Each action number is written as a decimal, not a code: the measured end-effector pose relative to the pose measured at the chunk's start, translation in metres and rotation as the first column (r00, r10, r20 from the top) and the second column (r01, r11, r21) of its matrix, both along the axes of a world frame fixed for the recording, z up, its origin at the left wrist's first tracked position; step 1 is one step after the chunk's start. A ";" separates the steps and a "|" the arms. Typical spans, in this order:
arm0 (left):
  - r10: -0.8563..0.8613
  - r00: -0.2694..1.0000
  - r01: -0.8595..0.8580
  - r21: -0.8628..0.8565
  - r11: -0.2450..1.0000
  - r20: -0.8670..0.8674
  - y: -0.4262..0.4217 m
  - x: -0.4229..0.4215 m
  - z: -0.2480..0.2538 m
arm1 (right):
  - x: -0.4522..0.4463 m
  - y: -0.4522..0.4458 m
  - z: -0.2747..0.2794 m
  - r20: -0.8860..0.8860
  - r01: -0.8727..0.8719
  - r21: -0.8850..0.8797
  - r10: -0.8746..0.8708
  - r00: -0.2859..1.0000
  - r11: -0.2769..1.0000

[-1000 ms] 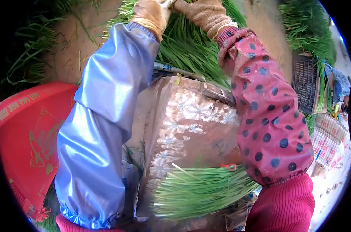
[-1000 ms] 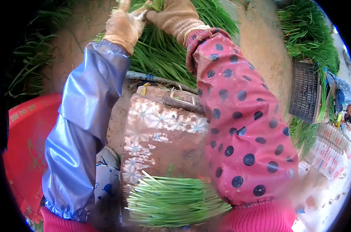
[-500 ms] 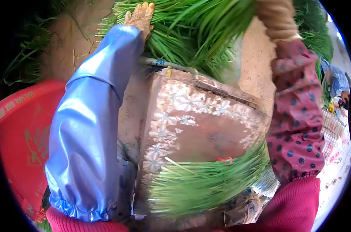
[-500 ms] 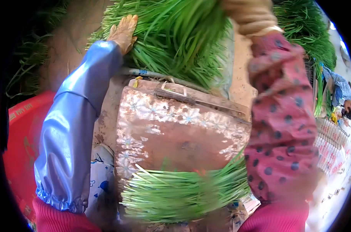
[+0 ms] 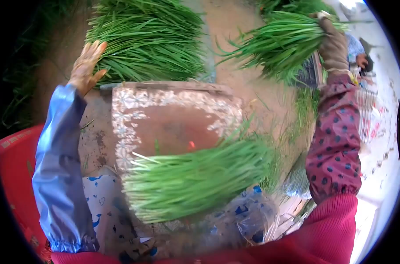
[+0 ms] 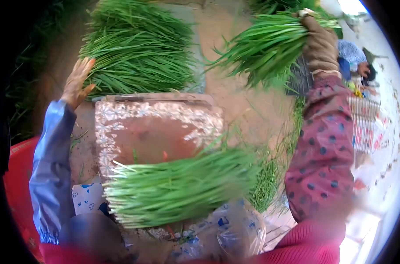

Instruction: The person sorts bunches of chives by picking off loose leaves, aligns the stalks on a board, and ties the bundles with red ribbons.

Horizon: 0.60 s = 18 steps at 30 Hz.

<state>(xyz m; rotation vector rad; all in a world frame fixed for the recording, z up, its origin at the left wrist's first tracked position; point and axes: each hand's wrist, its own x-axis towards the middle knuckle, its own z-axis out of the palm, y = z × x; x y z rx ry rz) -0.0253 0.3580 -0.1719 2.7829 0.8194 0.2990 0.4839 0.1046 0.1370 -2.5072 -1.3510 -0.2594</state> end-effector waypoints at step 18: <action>0.335 0.777 0.624 -0.581 -0.523 0.533 -0.388 0.053 0.317 | -0.254 -0.141 0.116 -0.436 0.216 0.886 0.575 0.693 0.411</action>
